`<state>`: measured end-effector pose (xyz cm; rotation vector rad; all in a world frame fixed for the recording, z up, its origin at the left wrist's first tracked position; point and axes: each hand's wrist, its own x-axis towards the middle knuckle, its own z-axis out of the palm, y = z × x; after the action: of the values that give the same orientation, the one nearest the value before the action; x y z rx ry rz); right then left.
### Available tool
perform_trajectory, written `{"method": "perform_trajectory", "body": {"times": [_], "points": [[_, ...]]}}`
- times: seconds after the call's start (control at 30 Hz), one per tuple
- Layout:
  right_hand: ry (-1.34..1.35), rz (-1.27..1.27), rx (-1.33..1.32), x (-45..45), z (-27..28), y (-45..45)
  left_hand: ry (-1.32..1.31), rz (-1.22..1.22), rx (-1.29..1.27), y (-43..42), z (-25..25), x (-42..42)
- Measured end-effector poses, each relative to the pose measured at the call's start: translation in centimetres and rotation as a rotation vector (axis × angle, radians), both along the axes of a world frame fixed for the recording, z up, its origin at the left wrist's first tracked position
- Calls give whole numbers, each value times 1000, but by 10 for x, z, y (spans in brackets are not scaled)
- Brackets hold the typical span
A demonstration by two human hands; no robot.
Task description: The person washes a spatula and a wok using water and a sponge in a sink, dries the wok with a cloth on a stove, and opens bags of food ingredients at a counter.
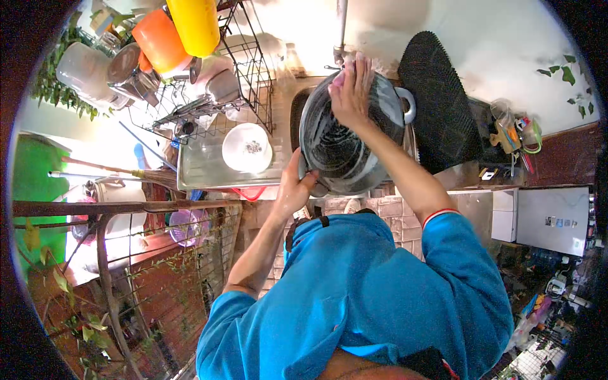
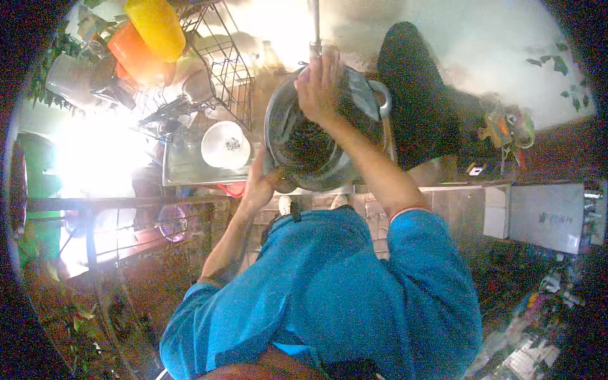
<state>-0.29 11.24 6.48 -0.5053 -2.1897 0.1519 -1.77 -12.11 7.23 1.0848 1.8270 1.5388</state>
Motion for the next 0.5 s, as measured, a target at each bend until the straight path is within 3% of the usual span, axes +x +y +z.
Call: {"method": "perform_trajectory", "body": {"times": [0.07,0.17,0.27,0.3,0.37,0.4,0.47,0.5], "points": [[10,121,-291,-7,-2,-25,22,12,-21,6,5,0],[-195,616,-502,22,-12,-83,-251,131,136,11,2,-6],[-382,756,-472,56,-27,-82,-363,236,63,-4,6,-24],[-382,760,-481,63,-33,-69,-378,284,44,-9,12,-25],[-516,374,-440,57,-39,-25,-377,247,55,-13,5,-18],[-518,372,-436,47,-33,-17,-376,210,72,-13,0,-12],[-55,139,-283,22,-10,-16,-394,224,46,-6,-4,3],[-45,212,-276,14,-3,-31,-381,218,73,-1,-3,5]]}}
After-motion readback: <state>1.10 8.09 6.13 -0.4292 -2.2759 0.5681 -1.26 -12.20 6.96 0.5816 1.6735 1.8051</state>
